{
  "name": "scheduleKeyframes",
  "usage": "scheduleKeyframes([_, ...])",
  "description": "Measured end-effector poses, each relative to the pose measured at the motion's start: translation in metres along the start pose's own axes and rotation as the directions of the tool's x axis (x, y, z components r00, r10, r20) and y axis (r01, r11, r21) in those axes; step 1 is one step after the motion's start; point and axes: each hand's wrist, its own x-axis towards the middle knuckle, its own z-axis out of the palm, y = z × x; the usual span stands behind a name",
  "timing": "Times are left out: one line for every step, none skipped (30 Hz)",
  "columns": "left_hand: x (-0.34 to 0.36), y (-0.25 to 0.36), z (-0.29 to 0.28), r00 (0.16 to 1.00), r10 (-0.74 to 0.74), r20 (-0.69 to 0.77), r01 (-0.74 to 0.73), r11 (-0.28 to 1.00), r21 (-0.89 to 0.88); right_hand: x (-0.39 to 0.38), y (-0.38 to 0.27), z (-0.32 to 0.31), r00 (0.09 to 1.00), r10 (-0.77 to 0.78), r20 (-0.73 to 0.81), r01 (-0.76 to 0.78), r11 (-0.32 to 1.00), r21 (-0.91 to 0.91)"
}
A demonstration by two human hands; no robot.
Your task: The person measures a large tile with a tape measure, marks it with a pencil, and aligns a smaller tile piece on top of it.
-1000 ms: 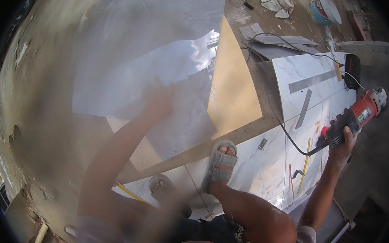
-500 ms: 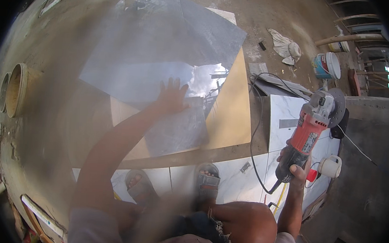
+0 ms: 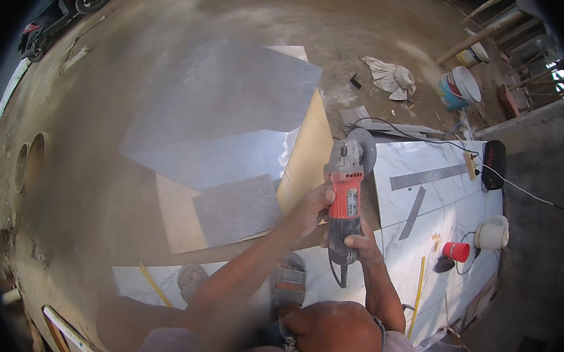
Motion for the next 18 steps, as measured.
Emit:
scheduleKeyframes([0.0, -0.003, 0.004, 0.999, 0.002, -0.042, -0.001, 1.0, 0.024, -0.005, -0.001, -0.002, 1.0, 0.001, -0.004, -0.001, 1.0, -0.006])
scheduleKeyframes([-0.003, -0.005, 0.009, 0.999, 0.0, -0.044, 0.001, 1.0, 0.015, -0.01, 0.001, -0.002, 0.998, 0.049, -0.048, -0.05, 0.998, -0.026])
scheduleKeyframes([-0.005, -0.005, 0.015, 0.999, -0.009, -0.052, 0.011, 0.999, 0.033, -0.015, 0.002, -0.001, 0.991, 0.097, -0.09, -0.101, 0.994, -0.045])
scheduleKeyframes([-0.007, -0.007, 0.019, 0.998, -0.017, -0.061, 0.02, 0.999, 0.051, -0.019, 0.003, -0.002, 0.99, 0.108, -0.091, -0.112, 0.993, -0.048])
scheduleKeyframes([-0.009, -0.015, 0.018, 0.997, -0.013, -0.081, 0.017, 0.999, 0.041, -0.023, 0.004, -0.002, 0.985, 0.126, -0.119, -0.135, 0.989, -0.065])
scheduleKeyframes([-0.009, -0.026, 0.015, 0.998, -0.037, -0.045, 0.036, 0.999, -0.034, -0.026, 0.007, -0.003, 0.98, 0.143, -0.139, -0.155, 0.985, -0.081])
scheduleKeyframes([-0.01, -0.036, 0.011, 0.998, -0.056, -0.009, 0.054, 0.993, -0.107, -0.029, 0.012, -0.004, 0.979, 0.164, -0.121, -0.174, 0.982, -0.076])
scheduleKeyframes([-0.01, -0.043, 0.013, 0.999, -0.051, -0.018, 0.049, 0.992, -0.115, -0.036, 0.013, -0.006, 0.973, 0.153, -0.171, -0.17, 0.982, -0.086])
scheduleKeyframes([-0.01, -0.049, 0.015, 0.997, -0.063, -0.036, 0.057, 0.986, -0.158, -0.04, 0.014, -0.008, 0.965, 0.142, -0.22, -0.166, 0.982, -0.095])
scheduleKeyframes([-0.01, -0.055, 0.017, 0.996, -0.077, -0.053, 0.065, 0.978, -0.2, -0.043, 0.016, -0.009, 0.964, 0.153, -0.216, -0.177, 0.98, -0.095])
scheduleKeyframes([-0.011, -0.058, 0.018, 0.995, -0.076, -0.063, 0.062, 0.978, -0.2, -0.044, 0.018, -0.008, 0.97, 0.148, -0.191, -0.168, 0.981, -0.093])
scheduleKeyframes([-0.012, -0.062, 0.019, 0.995, -0.064, -0.073, 0.047, 0.976, -0.212, -0.043, 0.02, -0.007, 0.976, 0.143, -0.167, -0.159, 0.983, -0.089])
scheduleKeyframes([-0.013, -0.065, 0.018, 0.995, -0.052, -0.082, 0.033, 0.974, -0.223, -0.042, 0.024, -0.006, 0.975, 0.15, -0.162, -0.165, 0.983, -0.083])
scheduleKeyframes([-0.014, -0.065, 0.017, 0.995, -0.052, -0.088, 0.032, 0.975, -0.22, -0.04, 0.027, -0.003, 0.975, 0.121, -0.188, -0.139, 0.987, -0.081])
scheduleKeyframes([-0.015, -0.064, 0.015, 0.997, -0.067, -0.046, 0.054, 0.971, -0.233, -0.039, 0.03, -0.001, 0.972, 0.093, -0.215, -0.112, 0.991, -0.079])
scheduleKeyframes([-0.016, -0.064, 0.013, 0.997, -0.082, -0.004, 0.079, 0.966, -0.246, -0.038, 0.03, 0.0, 0.973, 0.094, -0.212, -0.112, 0.991, -0.074])
scheduleKeyframes([-0.014, -0.064, 0.013, 0.996, -0.085, -0.006, 0.081, 0.966, -0.245, -0.037, 0.028, 0.001, 0.973, 0.102, -0.208, -0.119, 0.99, -0.07])
scheduleKeyframes([-0.013, -0.064, 0.014, 0.997, -0.075, -0.03, 0.066, 0.97, -0.233, -0.036, 0.027, 0.0, 0.972, 0.11, -0.206, -0.126, 0.99, -0.066])
